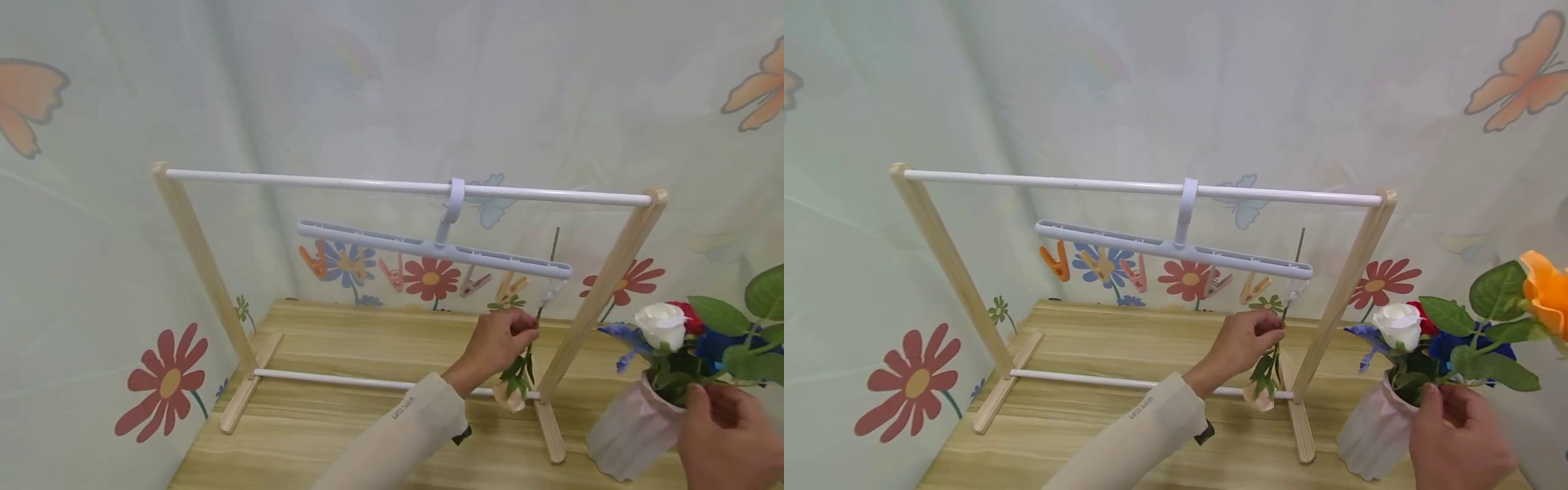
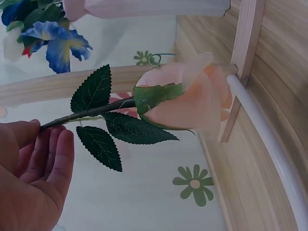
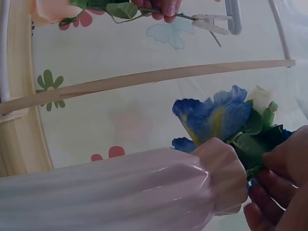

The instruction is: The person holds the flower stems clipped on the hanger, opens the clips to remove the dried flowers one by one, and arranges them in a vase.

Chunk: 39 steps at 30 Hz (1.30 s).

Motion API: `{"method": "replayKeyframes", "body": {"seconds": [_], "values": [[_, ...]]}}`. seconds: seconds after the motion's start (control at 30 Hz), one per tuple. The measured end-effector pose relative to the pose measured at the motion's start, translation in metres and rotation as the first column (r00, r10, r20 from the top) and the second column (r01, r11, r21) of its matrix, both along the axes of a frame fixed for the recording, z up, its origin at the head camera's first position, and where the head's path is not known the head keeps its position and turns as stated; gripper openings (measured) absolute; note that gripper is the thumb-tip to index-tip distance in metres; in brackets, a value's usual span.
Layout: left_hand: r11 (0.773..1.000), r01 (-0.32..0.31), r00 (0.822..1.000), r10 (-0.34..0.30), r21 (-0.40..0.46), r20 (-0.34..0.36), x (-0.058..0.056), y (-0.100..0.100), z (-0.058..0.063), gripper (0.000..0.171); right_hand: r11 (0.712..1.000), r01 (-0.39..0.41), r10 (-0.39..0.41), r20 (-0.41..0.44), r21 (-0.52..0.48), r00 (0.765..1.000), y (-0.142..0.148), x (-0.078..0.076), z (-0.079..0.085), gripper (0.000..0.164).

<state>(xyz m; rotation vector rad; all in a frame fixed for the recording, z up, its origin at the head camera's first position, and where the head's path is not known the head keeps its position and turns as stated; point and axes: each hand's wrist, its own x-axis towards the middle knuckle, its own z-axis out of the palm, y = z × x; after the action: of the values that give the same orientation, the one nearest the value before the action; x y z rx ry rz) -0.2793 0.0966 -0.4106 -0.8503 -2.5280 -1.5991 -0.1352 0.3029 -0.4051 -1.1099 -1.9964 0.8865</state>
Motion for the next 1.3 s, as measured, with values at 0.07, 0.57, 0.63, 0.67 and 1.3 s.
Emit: {"method": "replayKeyframes", "body": {"seconds": [0.07,0.57,0.63,0.67,1.3], "values": [[1.0,-0.001,1.0,0.001,-0.003,-0.004,0.0,0.0,0.0,0.012,1.0,-0.015,0.014,0.019,0.022,1.0,0.001,0.001,-0.003,0.049],[1.0,0.004,1.0,-0.004,-0.002,0.01,0.001,-0.002,0.003,0.013,0.991,0.104,-0.101,0.037,-0.082,0.994,0.008,0.005,-0.009,0.058],[1.0,0.004,1.0,-0.004,-0.001,0.011,0.001,-0.002,0.003,0.012,0.991,0.067,-0.054,0.107,-0.119,0.993,0.011,0.005,-0.008,0.064],[1.0,0.004,1.0,-0.004,-0.001,0.01,0.001,-0.002,0.003,0.011,0.992,0.046,-0.031,0.13,-0.12,0.991,0.012,0.004,-0.008,0.065],[1.0,0.007,1.0,-0.007,-0.001,0.002,-0.002,-0.003,0.002,0.011,0.989,-0.001,0.0,-0.009,-0.146,1.0,0.007,0.013,0.005,0.062]]}}
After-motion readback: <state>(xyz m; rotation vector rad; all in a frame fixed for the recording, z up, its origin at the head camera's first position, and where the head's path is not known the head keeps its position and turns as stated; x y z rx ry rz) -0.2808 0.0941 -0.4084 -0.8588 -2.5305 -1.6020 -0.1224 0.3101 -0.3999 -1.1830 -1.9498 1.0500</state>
